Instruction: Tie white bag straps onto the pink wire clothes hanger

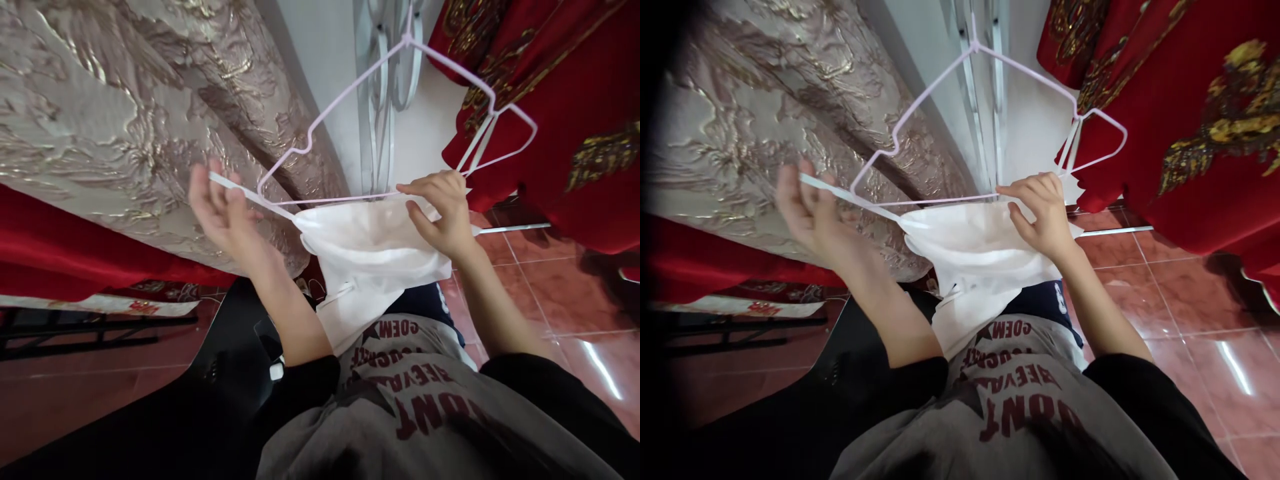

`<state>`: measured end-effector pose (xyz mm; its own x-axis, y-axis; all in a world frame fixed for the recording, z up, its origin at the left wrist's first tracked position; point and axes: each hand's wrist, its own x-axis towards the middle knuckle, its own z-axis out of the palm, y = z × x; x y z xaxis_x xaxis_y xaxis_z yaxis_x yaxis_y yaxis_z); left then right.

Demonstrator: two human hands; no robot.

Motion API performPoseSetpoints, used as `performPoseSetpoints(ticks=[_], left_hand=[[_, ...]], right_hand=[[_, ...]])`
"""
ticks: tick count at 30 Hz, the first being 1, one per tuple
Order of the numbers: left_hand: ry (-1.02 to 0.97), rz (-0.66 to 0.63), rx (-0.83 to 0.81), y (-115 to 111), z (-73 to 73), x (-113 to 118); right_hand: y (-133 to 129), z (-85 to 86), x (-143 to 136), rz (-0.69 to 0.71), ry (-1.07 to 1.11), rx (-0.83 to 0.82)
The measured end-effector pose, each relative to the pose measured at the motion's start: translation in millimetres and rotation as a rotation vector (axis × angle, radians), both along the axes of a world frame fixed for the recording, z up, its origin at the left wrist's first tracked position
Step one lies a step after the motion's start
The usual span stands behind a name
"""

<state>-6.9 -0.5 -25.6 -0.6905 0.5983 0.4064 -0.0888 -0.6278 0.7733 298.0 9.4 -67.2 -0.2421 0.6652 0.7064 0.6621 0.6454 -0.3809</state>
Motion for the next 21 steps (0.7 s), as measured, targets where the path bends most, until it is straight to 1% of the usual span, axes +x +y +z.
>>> performPoseSetpoints(ticks=[1, 3, 5, 6, 8, 11, 14, 16, 18, 19, 20, 21], left_hand=[[-0.019, -0.053, -0.059, 1.8, -6.9, -0.1], [-0.037, -0.218, -0.150, 3.3, -15.2, 2.4], [-0.022, -0.400, -0.178, 3.0, -16.6, 6.7], [-0.009, -0.468, -0.174, 2.7, -15.5, 8.9], [0.016, -0.544, -0.158, 2.6, -12.6, 13.4], [0.045, -0.545, -0.125, 2.6, -9.8, 21.3], [0.030, -0.489, -0.090, 1.2, -6.3, 31.0], [0.004, -0.448, -0.081, 1.1, -1.3, 35.8], [-0.021, -0.400, -0.072, 2.8, 4.5, 37.8], [-0.029, -0.372, -0.069, 4.3, 6.9, 38.0], [-0.035, -0.343, -0.067, 6.0, 8.3, 38.0], [-0.043, -0.309, -0.065, 7.7, 8.7, 38.2]], right_hand=[[-1.1, -0.9, -2.1, -0.003, 0.002, 0.002], [-3.8, -2.7, -8.0, -0.018, 0.004, 0.003], [-7.0, -3.5, -14.8, -0.041, 0.007, 0.001], [-8.8, -3.0, -18.0, -0.051, 0.009, -0.004], [-12.9, 0.2, -23.0, -0.057, 0.016, -0.013], [-21.3, 10.0, -25.9, -0.021, 0.034, -0.020], [-30.9, 19.2, -23.9, -0.015, 0.091, -0.014], [-34.8, 20.4, -19.3, -0.106, 0.200, 0.031], [-34.8, 17.6, -11.2, -0.234, 0.367, 0.096], [-33.5, 15.7, -5.9, -0.274, 0.451, 0.107], [-31.7, 14.3, -0.1, -0.282, 0.522, 0.089], [-29.5, 14.0, 6.1, -0.257, 0.580, 0.037]])
